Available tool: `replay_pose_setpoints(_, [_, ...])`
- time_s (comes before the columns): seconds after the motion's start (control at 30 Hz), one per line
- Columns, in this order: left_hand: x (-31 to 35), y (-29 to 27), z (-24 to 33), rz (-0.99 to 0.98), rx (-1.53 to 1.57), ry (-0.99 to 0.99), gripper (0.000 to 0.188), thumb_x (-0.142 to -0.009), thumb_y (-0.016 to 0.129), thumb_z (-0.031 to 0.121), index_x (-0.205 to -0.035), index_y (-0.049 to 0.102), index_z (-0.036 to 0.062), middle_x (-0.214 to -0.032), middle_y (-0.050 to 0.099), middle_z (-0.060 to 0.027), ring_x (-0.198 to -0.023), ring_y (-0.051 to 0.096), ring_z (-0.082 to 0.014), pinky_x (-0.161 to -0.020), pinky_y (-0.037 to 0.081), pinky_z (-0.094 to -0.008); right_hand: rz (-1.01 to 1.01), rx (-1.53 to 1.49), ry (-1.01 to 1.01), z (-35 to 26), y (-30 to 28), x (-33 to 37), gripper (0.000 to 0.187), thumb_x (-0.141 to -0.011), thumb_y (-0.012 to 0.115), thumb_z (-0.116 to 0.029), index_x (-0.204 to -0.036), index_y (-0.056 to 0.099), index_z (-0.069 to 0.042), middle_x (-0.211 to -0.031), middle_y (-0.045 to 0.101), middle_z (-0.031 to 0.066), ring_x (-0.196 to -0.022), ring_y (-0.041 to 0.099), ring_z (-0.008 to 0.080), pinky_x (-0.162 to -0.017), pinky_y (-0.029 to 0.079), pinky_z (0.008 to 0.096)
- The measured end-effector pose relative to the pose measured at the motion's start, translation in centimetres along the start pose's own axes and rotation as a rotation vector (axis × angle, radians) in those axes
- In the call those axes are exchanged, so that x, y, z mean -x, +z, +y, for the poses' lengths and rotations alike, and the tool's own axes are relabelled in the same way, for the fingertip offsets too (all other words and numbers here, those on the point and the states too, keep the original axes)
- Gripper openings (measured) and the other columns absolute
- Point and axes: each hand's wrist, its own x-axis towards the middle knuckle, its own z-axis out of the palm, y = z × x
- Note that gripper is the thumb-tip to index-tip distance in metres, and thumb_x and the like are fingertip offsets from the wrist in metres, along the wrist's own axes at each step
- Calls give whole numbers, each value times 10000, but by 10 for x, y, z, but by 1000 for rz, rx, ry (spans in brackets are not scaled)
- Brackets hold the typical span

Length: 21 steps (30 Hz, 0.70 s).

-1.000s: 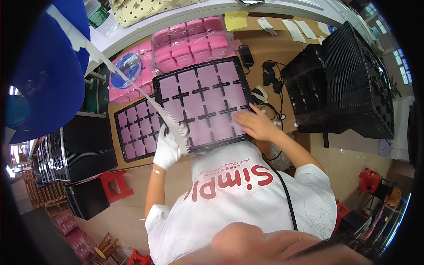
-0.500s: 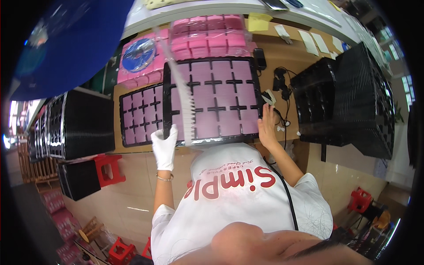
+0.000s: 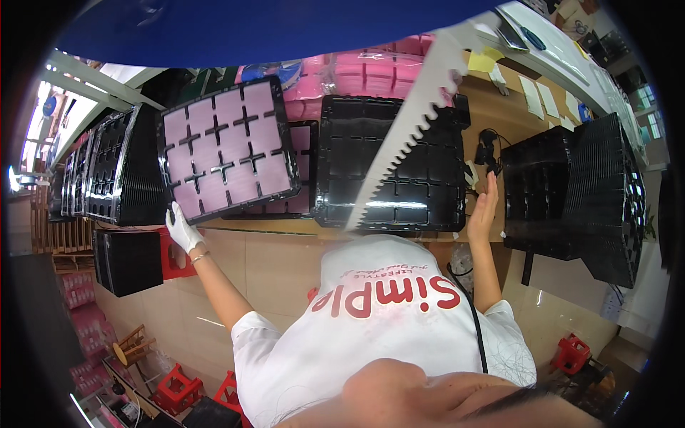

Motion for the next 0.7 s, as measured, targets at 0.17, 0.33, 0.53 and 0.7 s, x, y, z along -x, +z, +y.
replay_pose_setpoints(0.17, [-43, -35, -114, -70, -203, -85, 617, -841, 739, 330, -1309, 499, 6, -1243, 570, -104, -1099, 532, -204, -932, 429, -390, -30, 49, 67, -16, 5, 15, 473, -1034, 302, -241, -1439, 328, 3, -1493, 323, 175, -1403, 271, 314, -1124, 277, 401])
replay_pose_setpoints(0.33, [-34, -18, -176, -85, -367, -75, 594, -842, 735, 354, -1219, 556, -68, -1139, 621, -95, -995, 571, -175, -905, 443, -294, -38, 78, 76, -21, 8, 24, 494, -1036, 283, -292, -1439, 340, -11, -1482, 336, 177, -1384, 302, 314, -1117, 281, 406])
replay_pose_setpoints(0.53, [40, 78, -125, -112, -1130, 554, 288, -791, 659, 130, -1033, 639, -23, -951, 656, -194, -909, 628, -344, -829, 500, -441, -31, 113, 128, -31, 9, 32, 483, -1031, 305, -251, -1436, 323, 12, -1479, 343, 181, -1401, 263, 337, -1133, 233, 417])
replay_pose_setpoints(0.7, [167, 144, -155, -965, -1150, 741, 528, -823, 640, 341, -1328, 496, 292, -1473, 374, -120, -1375, 315, -315, -1089, 232, -613, -85, 54, 14, -35, 28, 22, 487, -1019, 340, -241, -1435, 326, 12, -1469, 351, 193, -1387, 282, 345, -1136, 212, 427])
